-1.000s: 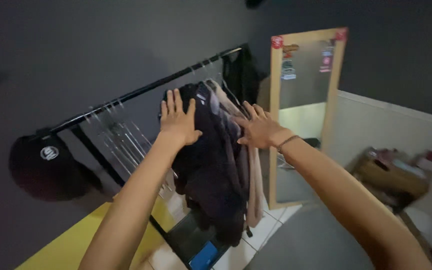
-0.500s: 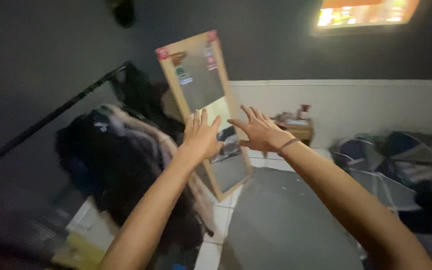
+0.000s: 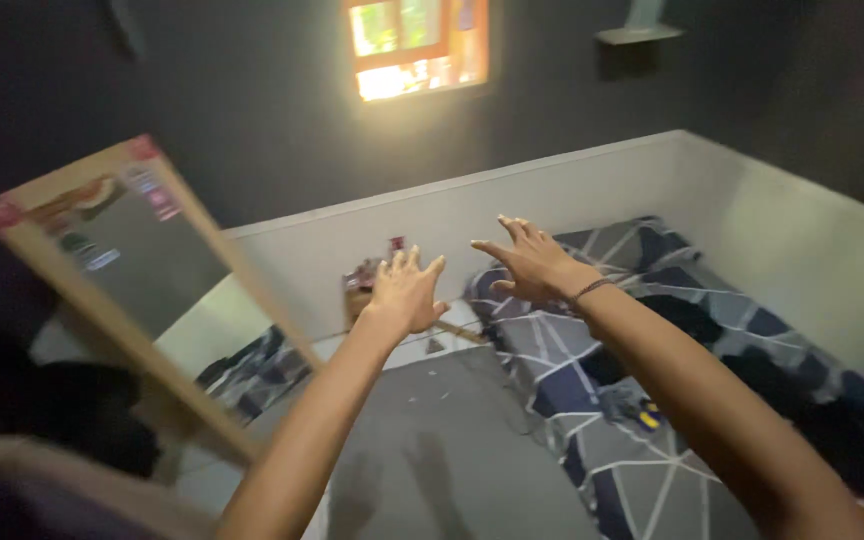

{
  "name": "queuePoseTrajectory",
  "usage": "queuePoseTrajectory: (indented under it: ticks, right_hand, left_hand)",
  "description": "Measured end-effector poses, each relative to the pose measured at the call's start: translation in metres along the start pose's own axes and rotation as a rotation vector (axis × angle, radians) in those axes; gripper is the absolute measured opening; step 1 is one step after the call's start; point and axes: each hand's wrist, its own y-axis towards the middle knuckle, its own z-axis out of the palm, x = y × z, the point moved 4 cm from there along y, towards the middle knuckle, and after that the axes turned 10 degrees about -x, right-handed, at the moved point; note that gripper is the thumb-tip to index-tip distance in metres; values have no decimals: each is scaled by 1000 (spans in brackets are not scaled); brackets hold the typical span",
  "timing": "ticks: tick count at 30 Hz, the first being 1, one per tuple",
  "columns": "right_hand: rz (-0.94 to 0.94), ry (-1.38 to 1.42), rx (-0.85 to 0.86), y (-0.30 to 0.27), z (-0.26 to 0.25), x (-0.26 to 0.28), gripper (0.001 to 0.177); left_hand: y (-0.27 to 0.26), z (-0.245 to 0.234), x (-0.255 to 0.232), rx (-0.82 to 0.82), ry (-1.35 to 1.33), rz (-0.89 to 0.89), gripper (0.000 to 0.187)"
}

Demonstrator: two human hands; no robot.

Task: The person removes several garments from a bed, places each on a hanger, and hangs them on a clothing rack. Items handled include a light-colored shirt, a dark hoodie, a black jacket, and a patterned shirt. The person also briefly folds a patterned shirt on the bed.

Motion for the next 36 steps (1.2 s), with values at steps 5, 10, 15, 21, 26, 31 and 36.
queuePoseTrajectory:
  ticks: [5,10,15,21,26,31,36]
  right_hand:
    - [138,-36,-7,-52,-1,-92,84]
    - [303,-52,29,-116,1,-173,83]
    - [488,-27,66,-166,-3,-233,80]
    - [621,-37,76,-204,17,-302,80]
    - [752,-26,95,-207,33,-349,79]
    - [843,-22,45,-198,47,-388,80]
    - [901,-13,10,-186,64,-415,77]
  left_hand:
    - [57,21,-82,-54,-48,171,81]
    - [98,34,-167,-93,-118,317,77]
    - [131,44,-233,-69,-171,425,72]
    - [187,67,-283,-56,-167,536,73]
    - [244,82,-311,-57,-144,627,73]
    - [304,91,-334,-58,-146,706,71]
    - [356,108,-353,-54,-148,779,70]
